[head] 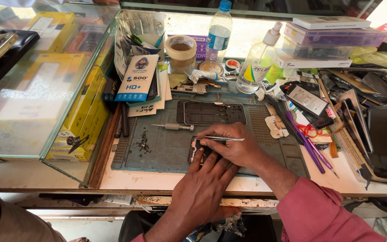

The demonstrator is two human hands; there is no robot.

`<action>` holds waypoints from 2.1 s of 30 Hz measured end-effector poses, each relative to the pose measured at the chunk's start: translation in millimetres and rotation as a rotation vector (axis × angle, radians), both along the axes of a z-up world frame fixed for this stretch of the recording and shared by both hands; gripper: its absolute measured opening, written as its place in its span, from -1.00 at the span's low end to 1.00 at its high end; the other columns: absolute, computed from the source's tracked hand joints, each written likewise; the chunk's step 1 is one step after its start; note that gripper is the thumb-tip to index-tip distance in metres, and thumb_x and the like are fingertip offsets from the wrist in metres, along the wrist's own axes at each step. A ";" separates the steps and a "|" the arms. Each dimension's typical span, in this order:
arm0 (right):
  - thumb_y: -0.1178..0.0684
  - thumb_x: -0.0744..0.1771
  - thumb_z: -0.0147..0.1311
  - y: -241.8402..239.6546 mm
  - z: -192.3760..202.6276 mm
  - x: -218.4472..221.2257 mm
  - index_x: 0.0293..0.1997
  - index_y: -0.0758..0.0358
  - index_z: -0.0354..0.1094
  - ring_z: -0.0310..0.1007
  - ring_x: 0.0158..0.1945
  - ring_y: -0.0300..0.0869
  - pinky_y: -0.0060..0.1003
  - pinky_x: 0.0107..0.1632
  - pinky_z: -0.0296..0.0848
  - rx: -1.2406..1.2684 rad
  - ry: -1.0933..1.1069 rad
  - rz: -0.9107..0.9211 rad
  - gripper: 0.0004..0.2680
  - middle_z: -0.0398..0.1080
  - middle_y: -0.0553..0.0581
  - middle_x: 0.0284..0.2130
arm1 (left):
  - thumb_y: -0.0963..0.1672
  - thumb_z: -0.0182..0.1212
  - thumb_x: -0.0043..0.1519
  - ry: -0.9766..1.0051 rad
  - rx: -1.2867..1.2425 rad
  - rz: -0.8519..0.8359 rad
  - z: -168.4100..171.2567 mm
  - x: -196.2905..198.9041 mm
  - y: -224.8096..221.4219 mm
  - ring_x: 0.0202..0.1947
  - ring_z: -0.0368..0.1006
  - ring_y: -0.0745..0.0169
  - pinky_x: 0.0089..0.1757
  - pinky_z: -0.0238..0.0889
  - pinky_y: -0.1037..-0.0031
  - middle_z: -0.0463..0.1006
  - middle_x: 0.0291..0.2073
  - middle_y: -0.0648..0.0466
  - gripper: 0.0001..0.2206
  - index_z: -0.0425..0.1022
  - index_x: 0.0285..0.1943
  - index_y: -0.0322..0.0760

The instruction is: The person uses tweezers to carefully remove adhesive residue and small components from the internal frame of a disassembled smartphone. They work on the edges and corners of the device, occasionally flipping it over to access different areas.

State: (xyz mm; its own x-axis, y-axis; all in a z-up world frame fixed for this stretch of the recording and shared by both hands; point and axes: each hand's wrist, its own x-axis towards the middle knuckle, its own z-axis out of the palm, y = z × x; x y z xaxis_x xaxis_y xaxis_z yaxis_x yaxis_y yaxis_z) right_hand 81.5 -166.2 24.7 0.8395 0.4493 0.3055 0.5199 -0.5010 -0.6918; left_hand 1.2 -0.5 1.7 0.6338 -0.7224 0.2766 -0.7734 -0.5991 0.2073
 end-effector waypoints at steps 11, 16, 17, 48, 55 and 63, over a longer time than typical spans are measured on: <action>0.09 0.31 0.24 -1.5 4.3 -4.0 -0.11 0.19 0.58 0.70 -0.14 -0.21 -0.33 -0.11 0.60 -0.006 -0.005 0.082 -0.88 0.66 0.06 -0.23 | 0.27 0.37 -0.03 0.050 0.014 0.002 -2.0 0.8 0.0 0.36 0.12 -0.33 0.31 -0.18 -0.21 0.33 0.27 -0.23 -0.03 0.24 0.45 -0.37; 0.07 0.30 0.24 2.9 5.6 -4.2 -0.11 0.17 0.58 0.72 -0.16 -0.21 -0.32 -0.14 0.61 0.009 0.054 0.021 -0.87 0.66 0.04 -0.23 | 0.27 0.38 -0.04 -0.013 -0.047 0.008 -0.7 -0.8 0.1 0.37 0.11 -0.33 0.29 -0.16 -0.22 0.35 0.28 -0.23 -0.03 0.28 0.42 -0.40; 0.07 0.30 0.24 4.0 4.9 -3.7 -0.11 0.18 0.58 0.72 -0.17 -0.21 -0.32 -0.14 0.62 0.029 0.062 0.005 -0.86 0.66 0.04 -0.24 | 0.27 0.38 -0.05 -0.005 -0.031 0.015 -0.2 -0.7 1.4 0.37 0.12 -0.31 0.30 -0.15 -0.21 0.35 0.28 -0.21 -0.03 0.28 0.42 -0.39; 0.08 0.28 0.30 -3.5 -8.4 -4.8 -0.15 0.18 0.59 0.70 -0.20 -0.23 -0.34 -0.14 0.62 0.022 0.014 0.178 -0.87 0.65 0.05 -0.25 | 0.22 0.33 0.05 -0.062 -0.026 0.079 -19.4 -21.0 -9.6 0.37 0.17 -0.19 0.32 -0.11 -0.17 0.33 0.30 -0.14 -0.08 0.18 0.52 -0.29; 0.10 0.28 0.29 -3.4 -10.1 -6.5 -0.15 0.17 0.59 0.70 -0.22 -0.22 -0.34 -0.16 0.62 0.041 -0.010 0.189 -0.88 0.65 0.06 -0.27 | 0.21 0.32 0.06 -0.073 -0.044 0.083 -18.1 -22.1 -8.2 0.38 0.16 -0.19 0.31 -0.09 -0.17 0.32 0.31 -0.14 -0.11 0.20 0.50 -0.27; 0.08 0.26 0.32 -4.8 -6.9 -5.8 -0.15 0.12 0.61 0.67 -0.20 -0.14 -0.28 -0.16 0.60 -0.002 -0.093 0.245 -0.86 0.63 0.07 -0.28 | 0.21 0.32 0.06 -0.092 -0.041 0.084 -19.2 -22.7 -9.4 0.34 0.20 -0.19 0.29 -0.08 -0.16 0.35 0.29 -0.14 -0.12 0.22 0.49 -0.29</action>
